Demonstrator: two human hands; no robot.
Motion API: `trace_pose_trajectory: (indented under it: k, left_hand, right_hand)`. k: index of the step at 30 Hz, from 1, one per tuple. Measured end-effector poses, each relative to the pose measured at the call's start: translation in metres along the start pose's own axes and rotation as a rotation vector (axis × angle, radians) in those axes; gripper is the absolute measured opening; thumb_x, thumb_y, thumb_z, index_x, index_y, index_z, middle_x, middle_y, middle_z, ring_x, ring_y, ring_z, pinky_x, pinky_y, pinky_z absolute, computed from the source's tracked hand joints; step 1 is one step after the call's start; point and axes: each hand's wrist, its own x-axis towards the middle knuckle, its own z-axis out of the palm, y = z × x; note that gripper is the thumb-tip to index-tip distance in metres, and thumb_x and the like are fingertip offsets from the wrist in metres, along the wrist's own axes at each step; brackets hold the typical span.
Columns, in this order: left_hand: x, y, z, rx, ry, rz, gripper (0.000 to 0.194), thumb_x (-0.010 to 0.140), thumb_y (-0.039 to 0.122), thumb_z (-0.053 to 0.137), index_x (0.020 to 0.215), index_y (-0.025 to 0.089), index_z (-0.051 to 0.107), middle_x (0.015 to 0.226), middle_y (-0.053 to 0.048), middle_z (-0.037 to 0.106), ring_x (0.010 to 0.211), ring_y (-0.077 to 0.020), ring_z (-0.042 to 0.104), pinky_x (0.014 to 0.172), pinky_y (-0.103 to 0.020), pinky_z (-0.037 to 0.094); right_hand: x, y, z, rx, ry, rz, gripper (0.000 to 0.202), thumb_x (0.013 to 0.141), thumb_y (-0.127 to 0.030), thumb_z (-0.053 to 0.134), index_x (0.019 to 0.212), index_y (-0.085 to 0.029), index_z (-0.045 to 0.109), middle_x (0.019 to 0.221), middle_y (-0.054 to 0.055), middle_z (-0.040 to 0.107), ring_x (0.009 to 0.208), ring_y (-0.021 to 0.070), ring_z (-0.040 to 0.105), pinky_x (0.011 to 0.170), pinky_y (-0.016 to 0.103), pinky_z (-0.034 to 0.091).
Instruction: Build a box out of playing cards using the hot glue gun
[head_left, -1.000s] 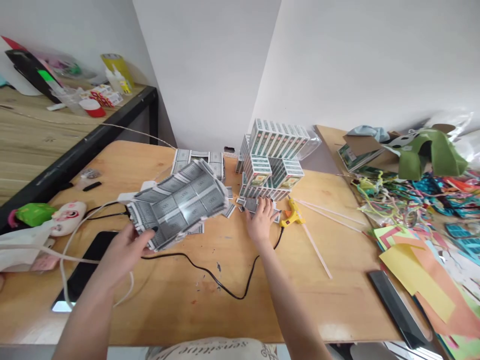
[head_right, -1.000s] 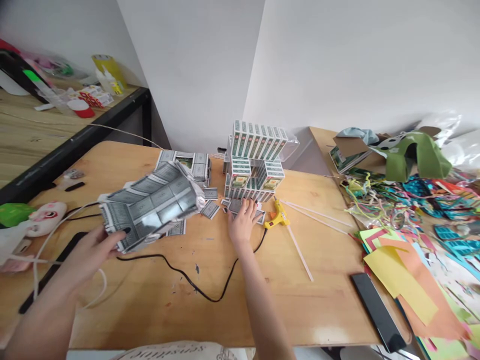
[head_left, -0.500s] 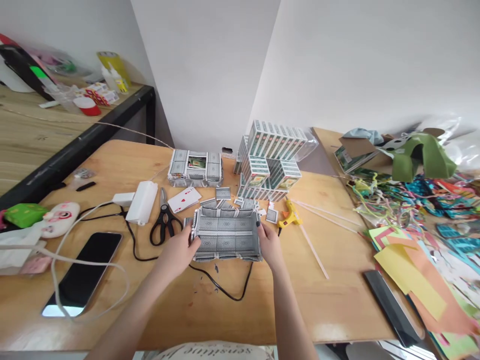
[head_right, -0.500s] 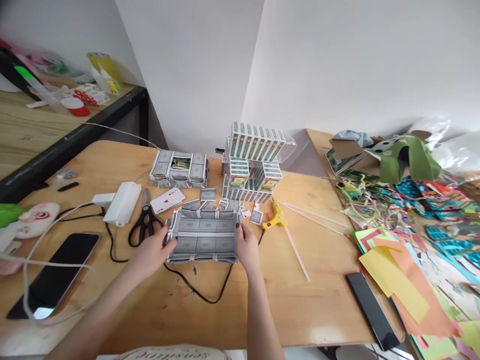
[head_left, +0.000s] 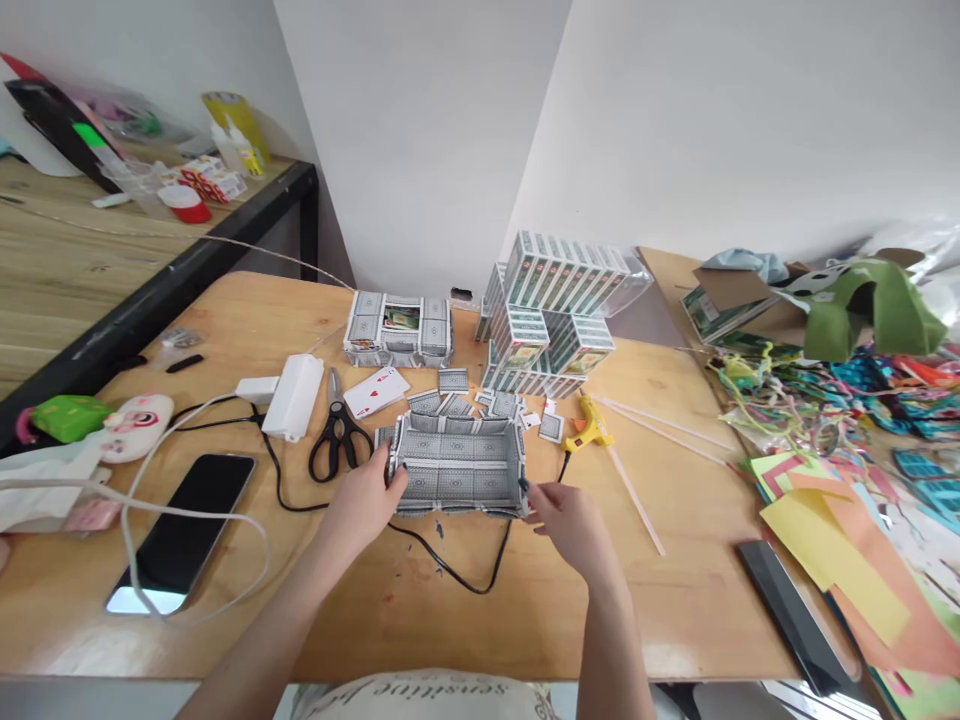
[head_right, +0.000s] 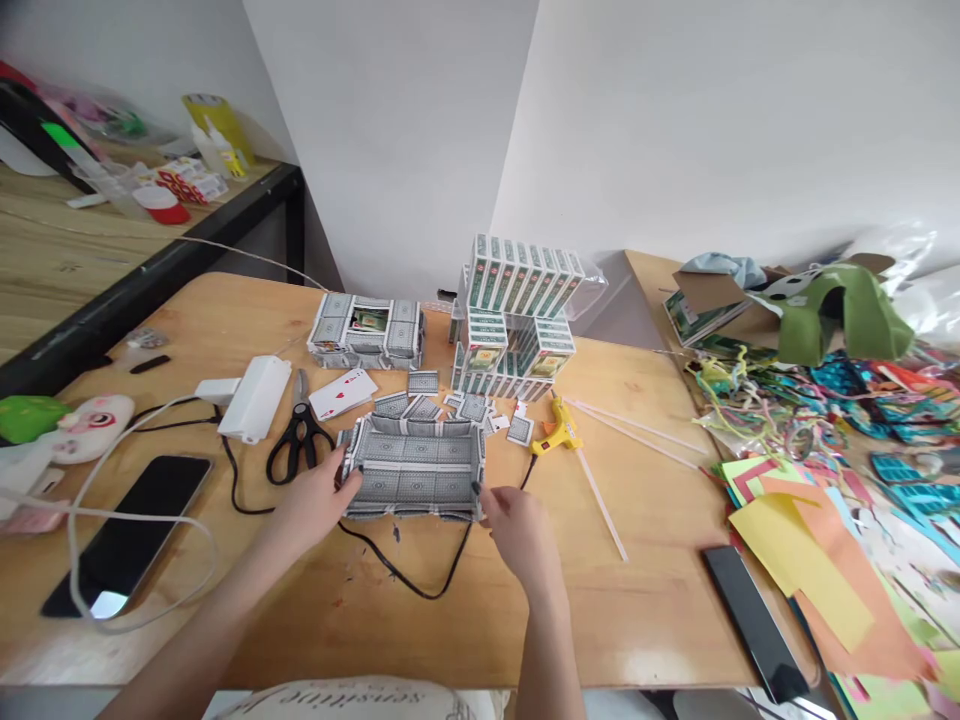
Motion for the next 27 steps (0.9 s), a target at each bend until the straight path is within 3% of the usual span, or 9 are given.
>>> trace_pose_trajectory:
  k: [7,11,14,16,19,22,25,27]
  left_hand:
    - [0.000,-0.003,-0.003,0.032,-0.023,0.060,0.036,0.092,0.028,0.036,0.120,0.015,0.054,0.090,-0.012,0.072,0.086,-0.0270,0.069,0.064,-0.029,0.042]
    - [0.001,-0.005,-0.003,0.039,-0.023,0.081,0.035,0.091,0.028,0.037,0.117,0.014,0.056,0.088,-0.013,0.072,0.081,-0.0275,0.069,0.061,-0.030,0.041]
    - [0.002,-0.004,-0.003,0.038,-0.010,0.101,0.037,0.091,0.029,0.038,0.119,0.014,0.055,0.086,-0.012,0.073,0.078,-0.0270,0.069,0.060,-0.030,0.041]
    - [0.001,-0.003,-0.002,0.038,0.006,0.116,0.038,0.091,0.029,0.039,0.122,0.015,0.054,0.086,-0.011,0.073,0.079,-0.0259,0.069,0.060,-0.029,0.041]
    - [0.001,-0.003,0.000,0.039,0.036,0.140,0.037,0.091,0.031,0.040,0.122,0.017,0.055,0.087,-0.010,0.073,0.080,-0.0244,0.069,0.061,-0.028,0.042]
    - [0.007,-0.009,0.000,0.040,0.088,0.151,0.036,0.094,0.037,0.037,0.113,0.020,0.062,0.083,-0.007,0.073,0.078,-0.0234,0.069,0.061,-0.027,0.044]
    - [0.025,-0.020,-0.006,0.051,0.225,0.119,0.042,0.097,0.033,0.029,0.105,0.016,0.066,0.095,-0.012,0.072,0.090,-0.0255,0.067,0.077,-0.032,0.048]
    - [0.042,-0.028,-0.010,0.061,0.338,0.097,0.039,0.095,0.025,0.032,0.119,0.013,0.061,0.118,-0.015,0.064,0.111,-0.0280,0.059,0.094,-0.037,0.044]
  right_hand:
    - [-0.005,-0.002,0.013,-0.259,0.172,-0.095,0.032,0.080,-0.033,0.056,0.051,-0.022,0.051,0.046,0.001,0.056,0.044,0.0158,0.054,0.046,0.025,0.026]
    - [0.003,-0.004,0.019,-0.545,0.269,-0.359,0.028,0.088,-0.032,0.047,0.064,-0.022,0.057,0.057,0.002,0.058,0.051,0.0155,0.051,0.050,0.026,0.028]
    - [0.006,-0.001,0.022,-0.480,0.283,-0.642,0.022,0.091,-0.032,0.048,0.078,-0.020,0.062,0.073,0.006,0.064,0.071,0.0190,0.057,0.063,0.028,0.040]
    - [0.006,0.001,0.025,-0.442,0.276,-0.813,0.019,0.090,-0.031,0.052,0.079,-0.021,0.063,0.077,0.006,0.066,0.080,0.0198,0.057,0.072,0.031,0.041]
    - [0.005,0.005,0.033,-0.455,0.278,-0.959,0.025,0.088,-0.026,0.057,0.064,-0.021,0.057,0.062,0.001,0.061,0.068,0.0156,0.054,0.072,0.031,0.039]
    - [0.007,0.011,0.044,-0.463,0.364,-1.009,0.039,0.089,-0.021,0.056,0.052,-0.019,0.046,0.049,-0.004,0.047,0.054,0.0110,0.044,0.067,0.029,0.035]
    - [0.012,0.016,0.051,-0.431,0.418,-1.010,0.044,0.091,-0.018,0.053,0.049,-0.019,0.040,0.047,-0.005,0.041,0.050,0.0096,0.039,0.062,0.028,0.033]
    - [0.015,0.018,0.053,-0.413,0.429,-1.009,0.045,0.091,-0.016,0.052,0.048,-0.019,0.039,0.047,-0.005,0.040,0.049,0.0094,0.038,0.060,0.027,0.032]
